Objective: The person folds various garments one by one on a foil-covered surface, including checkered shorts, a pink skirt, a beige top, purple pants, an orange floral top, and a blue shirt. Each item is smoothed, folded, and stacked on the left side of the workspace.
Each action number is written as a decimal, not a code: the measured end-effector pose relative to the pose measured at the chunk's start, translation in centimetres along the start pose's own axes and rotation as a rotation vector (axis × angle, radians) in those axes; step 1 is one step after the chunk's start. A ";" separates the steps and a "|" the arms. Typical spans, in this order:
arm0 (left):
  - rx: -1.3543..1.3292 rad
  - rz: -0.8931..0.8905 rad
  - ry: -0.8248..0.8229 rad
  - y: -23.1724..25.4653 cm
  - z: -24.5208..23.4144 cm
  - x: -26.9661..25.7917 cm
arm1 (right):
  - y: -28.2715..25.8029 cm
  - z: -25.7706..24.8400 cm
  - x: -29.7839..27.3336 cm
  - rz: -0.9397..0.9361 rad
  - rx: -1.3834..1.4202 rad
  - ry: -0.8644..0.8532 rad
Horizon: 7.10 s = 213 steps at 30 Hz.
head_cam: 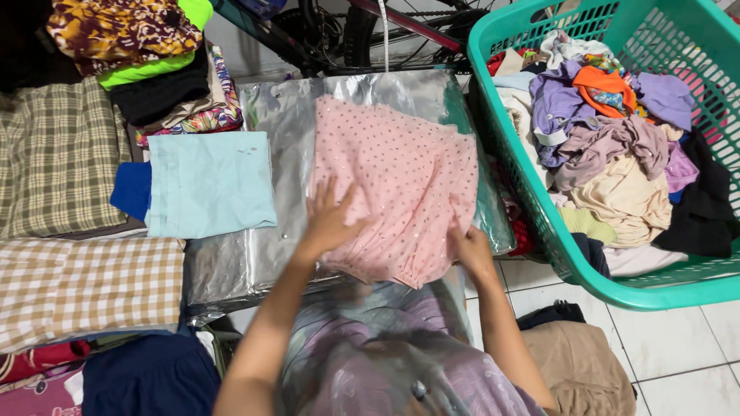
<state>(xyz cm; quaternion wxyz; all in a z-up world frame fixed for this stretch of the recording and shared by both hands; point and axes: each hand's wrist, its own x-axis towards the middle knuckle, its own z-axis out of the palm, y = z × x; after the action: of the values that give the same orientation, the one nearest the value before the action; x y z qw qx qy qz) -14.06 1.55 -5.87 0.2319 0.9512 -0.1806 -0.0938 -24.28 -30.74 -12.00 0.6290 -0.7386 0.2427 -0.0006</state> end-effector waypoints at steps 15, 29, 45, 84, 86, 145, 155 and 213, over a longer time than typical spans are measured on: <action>0.123 0.082 -0.018 2.4 8.5 1.0 | -13.3 11.8 1.0 -0.520 -0.489 -0.359; -0.616 -0.254 0.368 -6.4 2.9 10.5 | -14.3 14.4 -4.1 -0.822 -0.686 -0.868; -0.216 0.514 -0.018 -7.3 2.4 6.9 | -10.7 6.9 5.1 -1.596 -1.071 -0.887; -1.460 0.233 0.293 -5.2 -16.0 -0.6 | -27.2 19.0 2.9 -0.515 0.311 -0.847; -1.247 0.125 0.452 -7.7 -18.3 -3.8 | -28.9 21.9 1.0 -0.508 0.306 -0.954; -0.467 0.363 -0.251 2.1 -5.4 -3.5 | -11.0 -3.6 -5.4 -0.561 -0.035 0.032; -0.450 0.694 -0.305 15.1 0.2 5.3 | -13.5 -20.9 -9.8 -0.767 -0.389 0.972; -1.371 0.022 0.191 -5.6 -11.1 -3.3 | -10.6 17.7 -2.0 -0.889 -0.476 -0.337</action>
<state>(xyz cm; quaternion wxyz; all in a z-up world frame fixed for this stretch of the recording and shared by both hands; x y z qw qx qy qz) -12.47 11.94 1.50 0.7967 0.5921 -0.0691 -0.1001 -16.86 -12.63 -5.26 0.4132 -0.8823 -0.2049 -0.0934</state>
